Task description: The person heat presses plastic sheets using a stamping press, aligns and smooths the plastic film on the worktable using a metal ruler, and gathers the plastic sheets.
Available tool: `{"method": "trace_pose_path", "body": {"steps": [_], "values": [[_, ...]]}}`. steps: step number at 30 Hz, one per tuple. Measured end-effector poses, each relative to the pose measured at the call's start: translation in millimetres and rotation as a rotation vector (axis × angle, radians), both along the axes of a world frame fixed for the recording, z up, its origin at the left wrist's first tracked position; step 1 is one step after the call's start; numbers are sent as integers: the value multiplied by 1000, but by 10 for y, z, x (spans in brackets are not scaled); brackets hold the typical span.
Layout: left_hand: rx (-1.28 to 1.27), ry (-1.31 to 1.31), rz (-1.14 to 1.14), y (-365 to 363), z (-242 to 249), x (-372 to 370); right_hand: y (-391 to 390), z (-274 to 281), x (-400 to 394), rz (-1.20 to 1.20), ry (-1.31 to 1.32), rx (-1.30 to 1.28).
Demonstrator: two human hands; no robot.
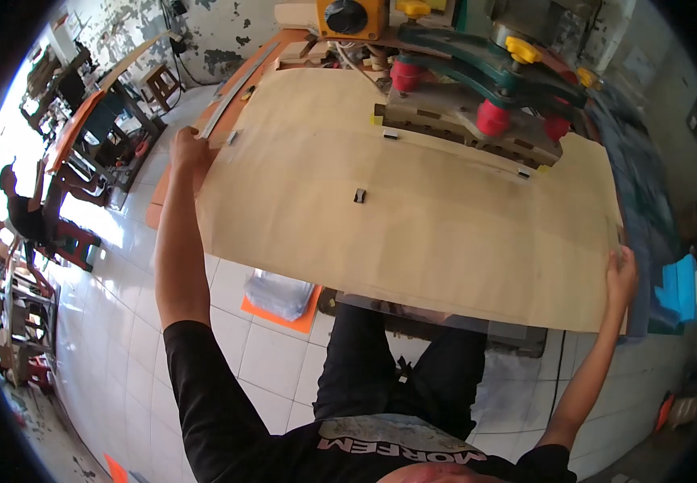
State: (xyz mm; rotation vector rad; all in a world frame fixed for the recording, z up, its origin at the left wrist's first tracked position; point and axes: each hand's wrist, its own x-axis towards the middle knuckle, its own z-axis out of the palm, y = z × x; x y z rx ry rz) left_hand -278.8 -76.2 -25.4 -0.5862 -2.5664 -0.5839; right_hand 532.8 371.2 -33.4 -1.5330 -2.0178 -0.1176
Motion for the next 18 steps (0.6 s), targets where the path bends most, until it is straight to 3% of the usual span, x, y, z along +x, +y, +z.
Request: {"method": "trace_pose_path", "body": {"steps": [1,3,5,7,8,10,14,16,18], "values": [[-1,4,-8,12,57,-55,0,-10,12,34,30,6],[-56,-396,-20,6,177,-175,-61,48,-30,-14,11,-11],[-46,-425,-27,-35,-40,-641,-113,91,-81,-62,-5,-26],[-39,-478,-46,33,22,-596,-131,75,-81,-26,19,-3],[-45,-477,-51,65,-6,-541,-129,60,-71,-32,19,-7],[-45,-196,-51,115,-33,-405,-105,61,-67,13,45,-19],[-48,-159,16,139,115,-84,-179,110,-101,-27,21,89],[46,-219,-101,-29,217,2,-188,125,-97,-141,50,149],[386,-424,-113,-217,316,346,-137,101,-42,-132,82,211]]}}
